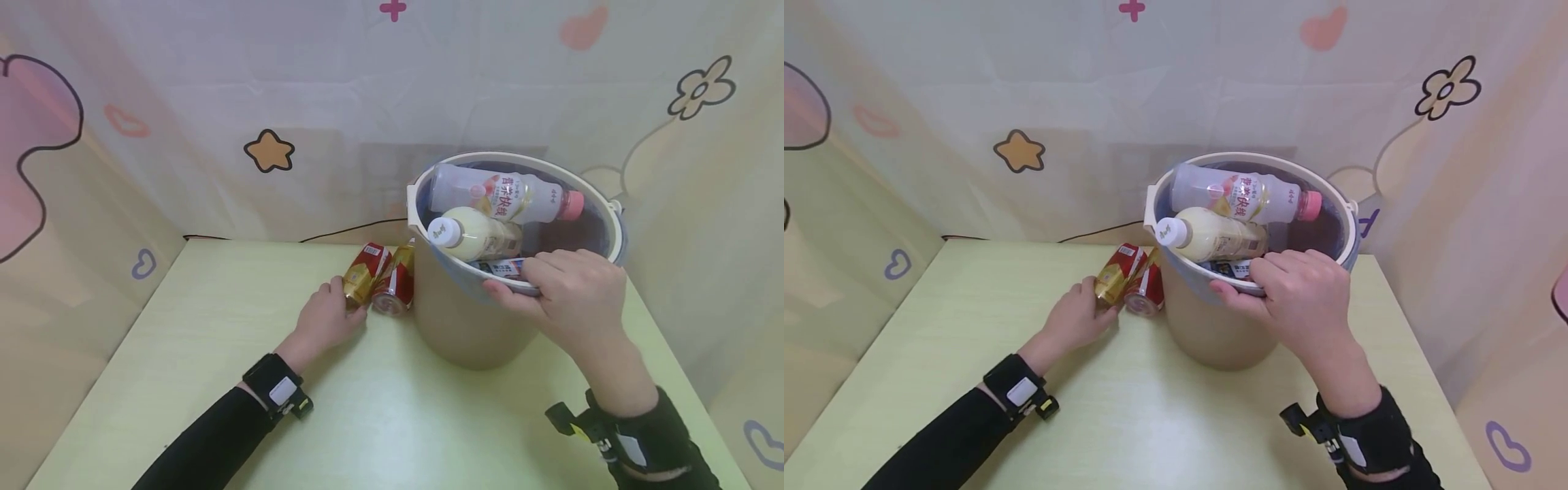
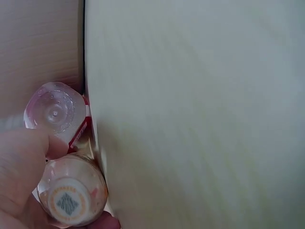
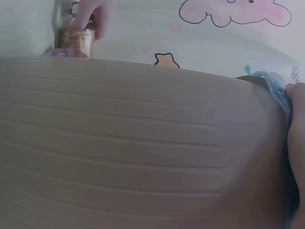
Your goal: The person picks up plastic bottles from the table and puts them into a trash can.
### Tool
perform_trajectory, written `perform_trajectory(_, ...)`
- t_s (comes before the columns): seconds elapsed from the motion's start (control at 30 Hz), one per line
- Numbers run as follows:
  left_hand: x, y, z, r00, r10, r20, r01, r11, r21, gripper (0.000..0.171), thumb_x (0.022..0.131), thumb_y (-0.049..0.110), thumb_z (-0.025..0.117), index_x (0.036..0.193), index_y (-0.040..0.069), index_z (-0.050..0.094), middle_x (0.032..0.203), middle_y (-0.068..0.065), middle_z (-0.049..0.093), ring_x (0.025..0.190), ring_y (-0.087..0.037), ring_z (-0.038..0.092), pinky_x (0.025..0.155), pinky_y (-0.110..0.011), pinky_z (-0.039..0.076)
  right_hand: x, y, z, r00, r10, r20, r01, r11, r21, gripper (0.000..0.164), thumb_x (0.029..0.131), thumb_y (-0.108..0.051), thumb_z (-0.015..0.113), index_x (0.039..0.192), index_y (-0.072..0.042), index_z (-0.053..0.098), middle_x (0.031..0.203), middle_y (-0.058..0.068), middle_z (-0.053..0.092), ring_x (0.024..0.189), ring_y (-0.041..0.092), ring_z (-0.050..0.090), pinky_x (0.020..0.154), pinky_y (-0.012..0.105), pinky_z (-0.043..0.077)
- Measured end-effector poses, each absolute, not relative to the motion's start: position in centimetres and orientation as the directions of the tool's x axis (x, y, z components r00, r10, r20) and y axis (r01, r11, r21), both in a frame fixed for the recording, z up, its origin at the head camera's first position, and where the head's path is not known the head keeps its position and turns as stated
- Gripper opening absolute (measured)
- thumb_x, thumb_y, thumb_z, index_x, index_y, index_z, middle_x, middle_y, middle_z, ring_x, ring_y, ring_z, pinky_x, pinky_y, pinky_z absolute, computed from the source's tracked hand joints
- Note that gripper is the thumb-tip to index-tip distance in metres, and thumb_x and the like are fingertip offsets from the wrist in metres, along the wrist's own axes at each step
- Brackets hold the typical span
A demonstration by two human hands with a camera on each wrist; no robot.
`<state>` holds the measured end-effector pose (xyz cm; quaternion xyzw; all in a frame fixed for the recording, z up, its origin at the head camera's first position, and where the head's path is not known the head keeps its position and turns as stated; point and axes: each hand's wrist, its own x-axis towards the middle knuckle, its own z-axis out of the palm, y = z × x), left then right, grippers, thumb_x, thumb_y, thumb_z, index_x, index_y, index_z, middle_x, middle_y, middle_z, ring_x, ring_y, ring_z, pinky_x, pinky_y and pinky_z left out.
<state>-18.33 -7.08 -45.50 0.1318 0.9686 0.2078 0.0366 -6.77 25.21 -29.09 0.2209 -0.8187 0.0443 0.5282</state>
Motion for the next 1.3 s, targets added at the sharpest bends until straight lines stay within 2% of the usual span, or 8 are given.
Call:
perform_trajectory(0.2,-18.1,-7.6,-45.3,-0.97,0.244,0.005,0.227,0.893,0.387,0.078,0.088,0.051,0.07,0.136,-0.004,0.044,0.109,-0.019,0.059,0.088,-0.029,0.06,0.069,-0.039,0.055,-6.7,25.2,-29.1,-0.346,-0.315,0.884,-0.406,0.9,0.162,0.072,0.099,-0.067,0.049,0.053,-0.014,0.034,0.047,-0.002,0.031,0.042,0.02,0.027,0.044,0.033,0.015)
perform_trajectory(0.3,-18.2,-7.7,-45.2,-0.965,0.259,0.034,0.253,0.892,0.375,0.08,0.088,0.051,0.07,0.139,-0.005,0.043,0.112,-0.021,0.058,0.091,-0.031,0.06,0.073,-0.042,0.057,-6.8,25.1,-29.1,-0.349,-0.315,0.883,-0.406,0.9,0.16,0.072,0.099,-0.067,0.049,0.053,-0.014,0.035,0.047,-0.002,0.032,0.042,0.02,0.027,0.044,0.034,0.015)
perform_trajectory(0.43,-18.7,-7.4,-45.6,-0.958,0.281,0.054,0.281,0.887,0.365,0.086,0.093,0.05,0.069,0.149,-0.005,0.034,0.122,-0.026,0.056,0.098,-0.036,0.062,0.081,-0.049,0.059,-6.8,25.2,-29.1,-0.353,-0.322,0.879,-0.41,0.897,0.164,0.071,0.099,-0.067,0.048,0.053,-0.014,0.036,0.047,-0.002,0.033,0.041,0.021,0.029,0.044,0.034,0.016)
perform_trajectory(0.67,-19.2,-7.1,-46.0,-0.95,0.303,0.076,0.306,0.856,0.416,0.086,0.098,0.045,0.067,0.161,0.008,0.022,0.132,-0.031,0.052,0.102,-0.039,0.063,0.082,-0.052,0.059,-6.7,25.2,-29.0,-0.36,-0.33,0.873,-0.418,0.893,0.166,0.071,0.1,-0.067,0.049,0.053,-0.014,0.037,0.047,-0.002,0.034,0.042,0.021,0.03,0.044,0.034,0.017)
perform_trajectory(0.8,-19.3,-7.5,-45.7,-0.953,0.289,0.088,0.298,0.853,0.429,0.079,0.099,0.041,0.065,0.161,0.012,0.025,0.132,-0.029,0.051,0.105,-0.039,0.059,0.083,-0.051,0.057,-6.6,25.3,-28.9,-0.38,-0.34,0.86,-0.415,0.894,0.17,0.071,0.1,-0.067,0.048,0.054,-0.014,0.038,0.048,-0.002,0.034,0.042,0.02,0.03,0.044,0.033,0.017)
perform_trajectory(0.97,-19.3,-8.5,-44.6,-0.952,0.273,0.14,0.306,0.833,0.461,0.073,0.097,0.036,0.064,0.158,0.011,0.033,0.126,-0.027,0.056,0.106,-0.038,0.056,0.082,-0.05,0.054,-6.5,25.3,-28.8,-0.402,-0.348,0.847,-0.413,0.894,0.171,0.071,0.1,-0.067,0.047,0.054,-0.014,0.039,0.049,-0.002,0.034,0.043,0.02,0.031,0.045,0.033,0.019)
perform_trajectory(1.3,-19.9,-10.8,-41.4,-0.949,0.236,0.207,0.311,0.806,0.504,0.065,0.096,0.038,0.06,0.152,0.01,0.044,0.112,-0.021,0.066,0.092,-0.034,0.063,0.071,-0.043,0.053,-6.5,25.4,-28.9,-0.41,-0.356,0.84,-0.416,0.892,0.175,0.07,0.101,-0.066,0.047,0.055,-0.014,0.039,0.049,-0.003,0.034,0.044,0.019,0.03,0.046,0.032,0.018)
